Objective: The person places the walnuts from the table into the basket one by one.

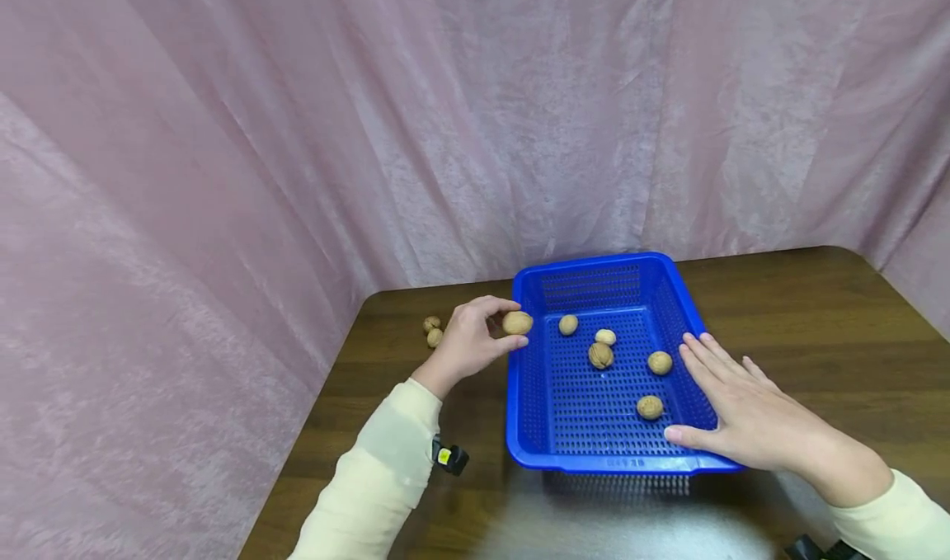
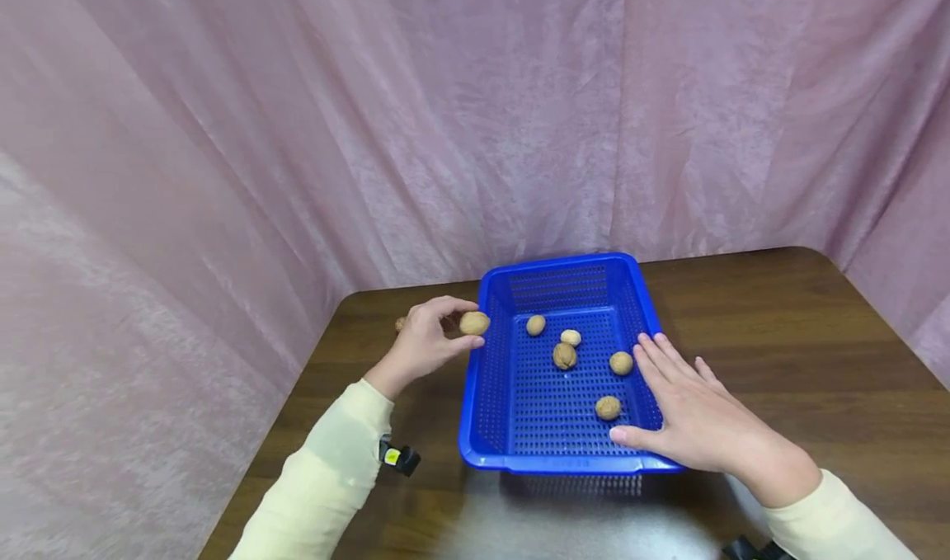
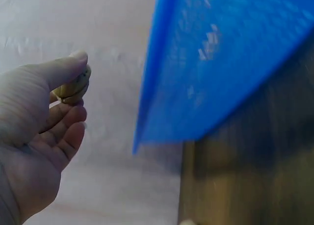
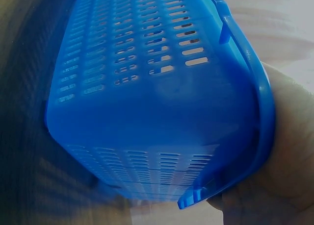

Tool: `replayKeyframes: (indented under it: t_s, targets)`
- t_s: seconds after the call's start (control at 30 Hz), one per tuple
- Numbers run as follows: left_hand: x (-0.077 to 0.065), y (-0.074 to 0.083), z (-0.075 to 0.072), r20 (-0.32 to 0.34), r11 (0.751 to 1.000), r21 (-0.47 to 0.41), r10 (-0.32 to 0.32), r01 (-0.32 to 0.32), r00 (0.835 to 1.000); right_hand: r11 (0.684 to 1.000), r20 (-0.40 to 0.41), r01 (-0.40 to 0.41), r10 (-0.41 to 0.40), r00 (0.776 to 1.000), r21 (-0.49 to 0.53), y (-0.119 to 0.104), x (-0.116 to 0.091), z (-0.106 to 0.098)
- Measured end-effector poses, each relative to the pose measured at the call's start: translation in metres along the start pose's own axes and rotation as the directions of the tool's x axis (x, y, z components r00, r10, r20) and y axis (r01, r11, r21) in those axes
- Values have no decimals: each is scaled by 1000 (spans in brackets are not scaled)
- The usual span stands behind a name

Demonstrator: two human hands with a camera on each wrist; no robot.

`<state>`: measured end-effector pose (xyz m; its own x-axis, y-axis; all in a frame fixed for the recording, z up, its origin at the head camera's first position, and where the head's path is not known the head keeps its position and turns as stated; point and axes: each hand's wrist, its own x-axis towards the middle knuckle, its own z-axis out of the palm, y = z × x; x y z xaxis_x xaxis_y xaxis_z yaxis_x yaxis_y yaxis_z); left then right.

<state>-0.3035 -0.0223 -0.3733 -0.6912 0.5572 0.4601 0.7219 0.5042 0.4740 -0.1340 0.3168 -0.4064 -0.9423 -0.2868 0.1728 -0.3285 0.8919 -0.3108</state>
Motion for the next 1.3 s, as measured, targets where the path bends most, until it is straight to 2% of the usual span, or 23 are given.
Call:
replayKeyframes:
  t_s: [0.13, 0.23, 0.4, 0.5, 0.6, 0.7, 0.8, 0.9, 1.07, 1.3]
  targets:
    - [25, 25, 14, 92, 997, 1, 73, -73, 993, 1000, -8, -3, 3, 1000, 1, 1, 0, 0]
    - [43, 38, 29, 149, 995, 12, 99, -102, 984, 1000, -7, -8, 8, 1000, 4, 1, -1, 1]
    - [67, 56, 56, 251, 995, 39, 80, -92, 965, 1000, 3, -13, 13, 1000, 7, 0, -2, 1]
    - [76, 61, 75, 324, 993, 60, 77, -102, 943, 1000, -3, -12, 12, 1000, 4, -1, -2, 0]
    - [79, 61, 95, 403, 990, 78, 74, -115, 912, 1000, -4, -7, 7, 1000, 1, -2, -2, 1]
    - [76, 57, 112, 491, 985, 99, 77, -143, 868, 1000, 7, -1, 1, 1000, 10, -4, -1, 2]
    - [73, 54, 123, 555, 976, 122, 85, -182, 828, 1000, 19, 1, -1, 1000, 12, -5, -1, 2]
    - [70, 54, 128, 598, 965, 152, 84, -216, 797, 1000, 21, -1, 0, 1000, 12, -5, -1, 1]
    - [66, 54, 134, 648, 949, 201, 56, -242, 760, 1000, 18, 3, -3, 1000, 11, -6, 0, 1]
    - [63, 54, 137, 671, 921, 247, 61, -300, 739, 1000, 7, 8, -8, 1000, 9, -6, -1, 3]
